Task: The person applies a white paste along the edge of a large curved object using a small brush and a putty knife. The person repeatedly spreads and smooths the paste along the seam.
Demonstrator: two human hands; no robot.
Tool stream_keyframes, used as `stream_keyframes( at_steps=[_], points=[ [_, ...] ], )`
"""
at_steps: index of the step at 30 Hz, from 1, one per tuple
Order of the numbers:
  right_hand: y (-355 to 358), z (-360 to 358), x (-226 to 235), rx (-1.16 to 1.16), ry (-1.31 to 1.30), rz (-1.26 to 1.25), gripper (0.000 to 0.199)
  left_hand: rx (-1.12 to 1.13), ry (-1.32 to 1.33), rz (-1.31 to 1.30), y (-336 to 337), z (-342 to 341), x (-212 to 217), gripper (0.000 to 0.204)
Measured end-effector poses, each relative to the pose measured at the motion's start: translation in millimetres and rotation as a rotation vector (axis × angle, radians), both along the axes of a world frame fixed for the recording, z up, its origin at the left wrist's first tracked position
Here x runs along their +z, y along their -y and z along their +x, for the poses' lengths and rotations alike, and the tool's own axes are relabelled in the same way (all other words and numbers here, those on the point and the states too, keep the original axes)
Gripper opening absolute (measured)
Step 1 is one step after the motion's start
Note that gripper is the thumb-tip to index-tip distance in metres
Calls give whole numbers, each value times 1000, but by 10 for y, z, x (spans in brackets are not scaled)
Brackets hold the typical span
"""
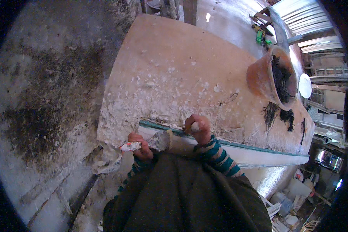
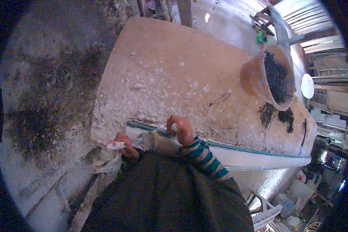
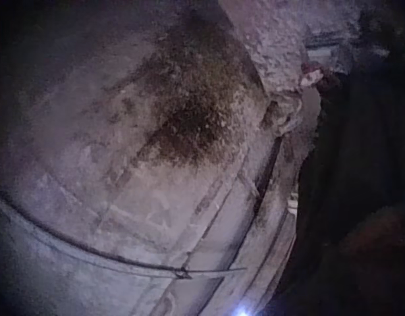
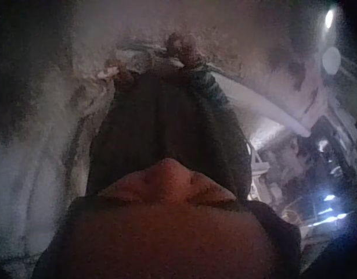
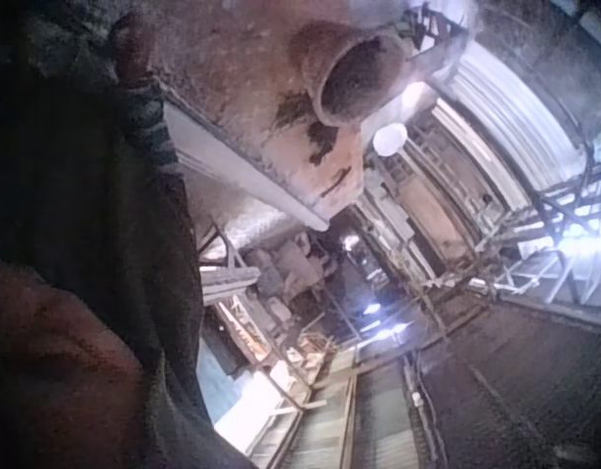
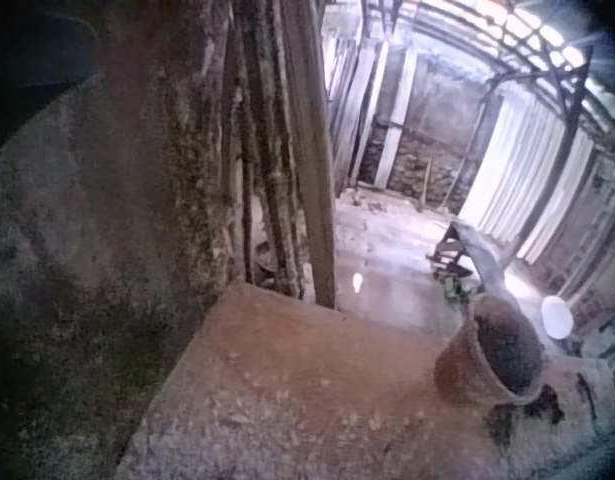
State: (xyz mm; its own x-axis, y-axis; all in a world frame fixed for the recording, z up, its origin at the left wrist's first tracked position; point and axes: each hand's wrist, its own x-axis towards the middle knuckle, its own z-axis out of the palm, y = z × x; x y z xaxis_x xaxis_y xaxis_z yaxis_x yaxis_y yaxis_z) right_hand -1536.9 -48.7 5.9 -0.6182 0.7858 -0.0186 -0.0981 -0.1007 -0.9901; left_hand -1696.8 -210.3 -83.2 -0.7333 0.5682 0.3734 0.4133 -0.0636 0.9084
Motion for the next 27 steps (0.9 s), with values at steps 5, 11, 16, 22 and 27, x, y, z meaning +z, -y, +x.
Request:
stream_keyframes(
  at_steps=[5, 11, 16, 22, 27],
  points=[
    [-191, 26, 392, -109, -262, -144, 63, 15, 32, 99, -184, 19, 191, 15],
    [-61, 58, 285, -211, -201, -127, 64, -27, 78, 73, 66, -13, -174, 17],
    [-16, 83, 357, -191, -455, -180, 70, -19, 40, 119, -161, 38, 198, 17],
    [-62, 23, 460, -177, -262, -82, 62, -39, 79, 55, -10, -41, -86, 18],
    [-37, 82, 278, -117, -230, -120, 68, -5, 30, 105, -135, 15, 76, 17]
  ],
)
